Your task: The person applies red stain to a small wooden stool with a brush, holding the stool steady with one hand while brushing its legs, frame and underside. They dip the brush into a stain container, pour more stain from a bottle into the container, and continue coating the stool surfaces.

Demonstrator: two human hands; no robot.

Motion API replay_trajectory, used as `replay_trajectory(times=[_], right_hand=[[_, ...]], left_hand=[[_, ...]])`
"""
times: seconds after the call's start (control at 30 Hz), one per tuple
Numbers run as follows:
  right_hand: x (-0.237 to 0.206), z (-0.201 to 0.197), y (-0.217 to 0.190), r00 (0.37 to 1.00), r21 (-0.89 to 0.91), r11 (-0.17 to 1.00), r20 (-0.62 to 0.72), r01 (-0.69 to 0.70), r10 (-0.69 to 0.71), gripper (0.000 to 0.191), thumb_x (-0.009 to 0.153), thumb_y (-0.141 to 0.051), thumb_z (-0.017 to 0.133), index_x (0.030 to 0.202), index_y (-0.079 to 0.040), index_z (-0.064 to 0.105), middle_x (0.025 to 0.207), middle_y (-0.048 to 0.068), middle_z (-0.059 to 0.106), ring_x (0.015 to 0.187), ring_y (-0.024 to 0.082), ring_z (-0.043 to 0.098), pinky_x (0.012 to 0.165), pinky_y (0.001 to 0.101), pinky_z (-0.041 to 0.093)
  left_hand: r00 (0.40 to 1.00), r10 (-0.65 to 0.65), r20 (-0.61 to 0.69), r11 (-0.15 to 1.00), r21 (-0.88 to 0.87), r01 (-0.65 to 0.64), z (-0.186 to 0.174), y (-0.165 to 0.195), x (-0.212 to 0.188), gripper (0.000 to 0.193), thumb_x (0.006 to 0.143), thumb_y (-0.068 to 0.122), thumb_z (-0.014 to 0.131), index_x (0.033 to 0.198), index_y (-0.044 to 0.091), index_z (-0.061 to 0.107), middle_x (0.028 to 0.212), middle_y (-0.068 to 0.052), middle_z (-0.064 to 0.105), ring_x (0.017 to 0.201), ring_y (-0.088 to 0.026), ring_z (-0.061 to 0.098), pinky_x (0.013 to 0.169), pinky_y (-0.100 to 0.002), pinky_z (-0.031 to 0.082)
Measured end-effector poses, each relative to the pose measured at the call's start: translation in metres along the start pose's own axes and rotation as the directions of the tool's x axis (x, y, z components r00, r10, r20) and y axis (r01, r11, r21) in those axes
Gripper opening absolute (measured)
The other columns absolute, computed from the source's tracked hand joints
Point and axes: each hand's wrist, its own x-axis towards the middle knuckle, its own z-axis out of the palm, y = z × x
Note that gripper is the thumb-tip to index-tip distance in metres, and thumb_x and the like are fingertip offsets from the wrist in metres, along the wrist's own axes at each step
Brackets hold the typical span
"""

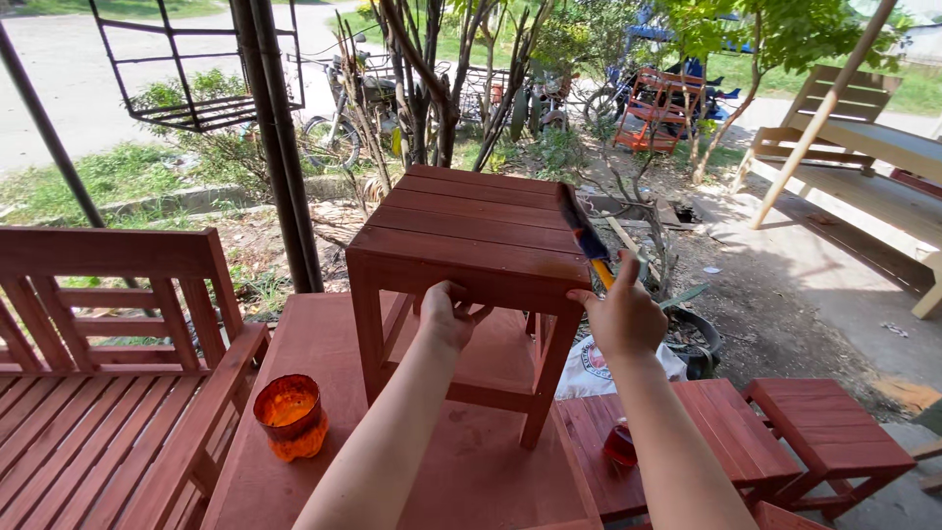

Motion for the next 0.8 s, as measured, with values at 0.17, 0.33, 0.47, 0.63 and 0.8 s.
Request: replay_trajectory(times=[0.17,0.33,0.47,0.63,0.8], right_hand=[[0.016,0.013,0.013,1.0,0.03,0.999,-0.014,-0.012,0.012,0.098,0.072,-0.064,0.082,0.142,-0.013,0.035,0.084,0.02,0.075,0.076,0.045,0.073,0.059,0.0546,0.055],[0.028,0.03,0.005,0.992,0.062,0.995,0.098,-0.081,0.075,0.095,0.077,-0.064,0.079,0.144,-0.016,0.033,0.083,0.02,0.075,0.078,0.044,0.074,0.061,0.0543,0.057],[0.033,0.042,-0.01,0.997,0.095,0.994,0.05,-0.058,0.054,0.094,0.075,-0.063,0.082,0.14,-0.017,0.034,0.083,0.02,0.075,0.081,0.045,0.073,0.064,0.0558,0.056],[0.03,0.052,-0.004,0.999,0.153,0.987,0.03,-0.042,0.038,0.088,0.079,-0.057,0.082,0.142,-0.018,0.034,0.087,0.023,0.074,0.081,0.046,0.073,0.064,0.0553,0.056],[0.003,0.063,-0.011,0.991,0.316,0.947,-0.129,0.06,-0.02,0.08,0.088,-0.054,0.082,0.138,-0.013,0.035,0.089,0.026,0.072,0.082,0.05,0.07,0.064,0.055,0.054]], left_hand=[[1.0,-0.009,-0.02,1.0,-0.03,0.008,-0.001,-0.012,-0.02,0.014,0.09,-0.005,0.039,0.086,0.004,0.049,0.114,-0.013,0.052,0.104,-0.025,0.057,0.104,-0.055,0.05],[0.999,0.033,-0.035,0.999,-0.013,-0.034,-0.004,-0.008,-0.025,0.009,0.092,-0.002,0.042,0.088,0.004,0.048,0.116,-0.013,0.054,0.107,-0.025,0.058,0.102,-0.054,0.051],[0.995,0.054,-0.082,0.998,-0.003,-0.055,-0.007,0.008,-0.021,0.008,0.092,-0.001,0.045,0.091,0.007,0.05,0.112,-0.009,0.053,0.108,-0.023,0.058,0.102,-0.055,0.051],[0.995,0.093,-0.027,0.989,0.116,-0.089,-0.013,0.008,-0.018,0.009,0.09,0.003,0.048,0.094,0.009,0.054,0.111,-0.005,0.055,0.107,-0.021,0.058,0.097,-0.056,0.057],[0.995,0.086,-0.049,0.959,0.276,-0.069,-0.048,0.029,-0.014,0.008,0.095,0.007,0.049,0.101,0.007,0.054,0.114,-0.01,0.06,0.101,-0.025,0.068,0.087,-0.049,0.059]])
